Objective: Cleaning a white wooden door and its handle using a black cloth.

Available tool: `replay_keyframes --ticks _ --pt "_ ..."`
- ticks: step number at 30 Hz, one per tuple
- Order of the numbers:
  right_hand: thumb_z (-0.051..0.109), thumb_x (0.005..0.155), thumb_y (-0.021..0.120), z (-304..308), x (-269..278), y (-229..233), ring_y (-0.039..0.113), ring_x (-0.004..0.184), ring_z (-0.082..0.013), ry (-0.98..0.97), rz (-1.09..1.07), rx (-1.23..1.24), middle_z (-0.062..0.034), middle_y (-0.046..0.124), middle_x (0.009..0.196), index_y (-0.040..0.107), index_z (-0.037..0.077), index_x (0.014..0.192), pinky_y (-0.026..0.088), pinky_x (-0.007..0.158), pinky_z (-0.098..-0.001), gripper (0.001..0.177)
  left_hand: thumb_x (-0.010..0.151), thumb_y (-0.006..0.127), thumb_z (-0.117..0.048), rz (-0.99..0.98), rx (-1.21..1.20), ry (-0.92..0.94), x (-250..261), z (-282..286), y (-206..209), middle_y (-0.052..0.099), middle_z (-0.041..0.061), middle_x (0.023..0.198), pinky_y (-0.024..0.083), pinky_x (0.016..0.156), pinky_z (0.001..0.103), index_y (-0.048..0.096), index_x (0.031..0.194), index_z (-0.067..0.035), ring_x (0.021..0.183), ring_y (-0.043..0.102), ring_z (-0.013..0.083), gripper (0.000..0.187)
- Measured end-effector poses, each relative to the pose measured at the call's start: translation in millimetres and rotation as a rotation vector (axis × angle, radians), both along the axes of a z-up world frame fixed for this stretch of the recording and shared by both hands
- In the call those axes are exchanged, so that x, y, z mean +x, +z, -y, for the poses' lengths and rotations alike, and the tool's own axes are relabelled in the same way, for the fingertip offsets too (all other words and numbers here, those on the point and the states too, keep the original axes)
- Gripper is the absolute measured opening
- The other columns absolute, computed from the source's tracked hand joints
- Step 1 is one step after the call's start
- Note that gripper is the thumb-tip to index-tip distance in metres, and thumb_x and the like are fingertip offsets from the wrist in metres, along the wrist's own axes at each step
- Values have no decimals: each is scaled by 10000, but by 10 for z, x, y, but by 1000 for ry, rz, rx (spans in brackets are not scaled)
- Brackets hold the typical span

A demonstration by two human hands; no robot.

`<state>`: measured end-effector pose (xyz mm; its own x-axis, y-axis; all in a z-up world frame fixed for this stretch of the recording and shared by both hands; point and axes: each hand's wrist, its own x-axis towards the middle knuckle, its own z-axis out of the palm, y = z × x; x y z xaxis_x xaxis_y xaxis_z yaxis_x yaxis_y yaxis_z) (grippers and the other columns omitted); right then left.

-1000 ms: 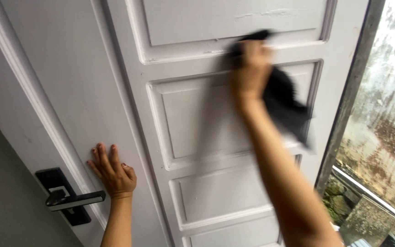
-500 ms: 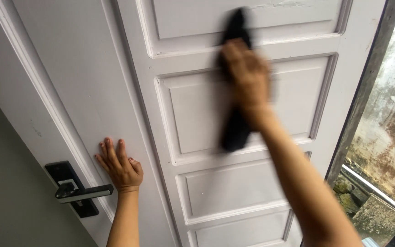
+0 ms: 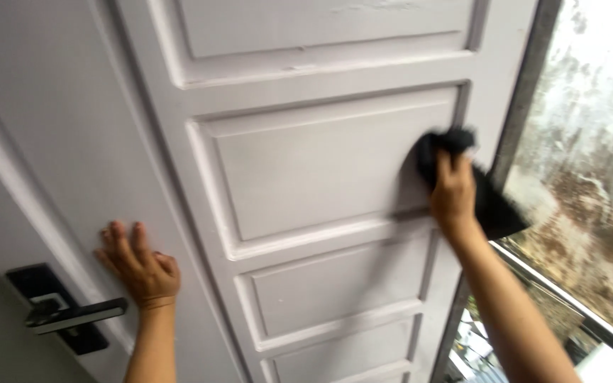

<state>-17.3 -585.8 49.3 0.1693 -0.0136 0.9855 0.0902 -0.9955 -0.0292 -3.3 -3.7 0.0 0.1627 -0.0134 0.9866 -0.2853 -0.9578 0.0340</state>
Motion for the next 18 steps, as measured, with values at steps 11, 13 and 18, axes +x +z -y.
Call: replay_keyframes --ticks 11,13,18 --pt "14 965 733 334 -235 859 576 986 -319 162 187 170 -156 568 1014 574 36 894 486 775 -443 175 981 436 -217 -193 301 -384 -314 2351 -138 130 60 1712 -54 1202 708 261 1620 -259 1591 63 260 664" --pt "-33 923 663 308 -316 1373 538 1124 -353 89 165 179 -149 565 1150 611 59 1004 515 894 -458 133 968 438 -212 -239 365 -362 -308 2791 -154 124 51 1715 -49 1215 694 251 1625 -264 1592 61 254 685" --pt "-56 754 600 514 -20 1377 329 1405 -529 -40 25 -40 -242 453 1440 565 33 1372 274 1125 -681 625 994 399 -235 -267 500 -174 -58 3312 -337 96 41 1738 -40 1235 624 212 1658 -232 1599 63 243 690"
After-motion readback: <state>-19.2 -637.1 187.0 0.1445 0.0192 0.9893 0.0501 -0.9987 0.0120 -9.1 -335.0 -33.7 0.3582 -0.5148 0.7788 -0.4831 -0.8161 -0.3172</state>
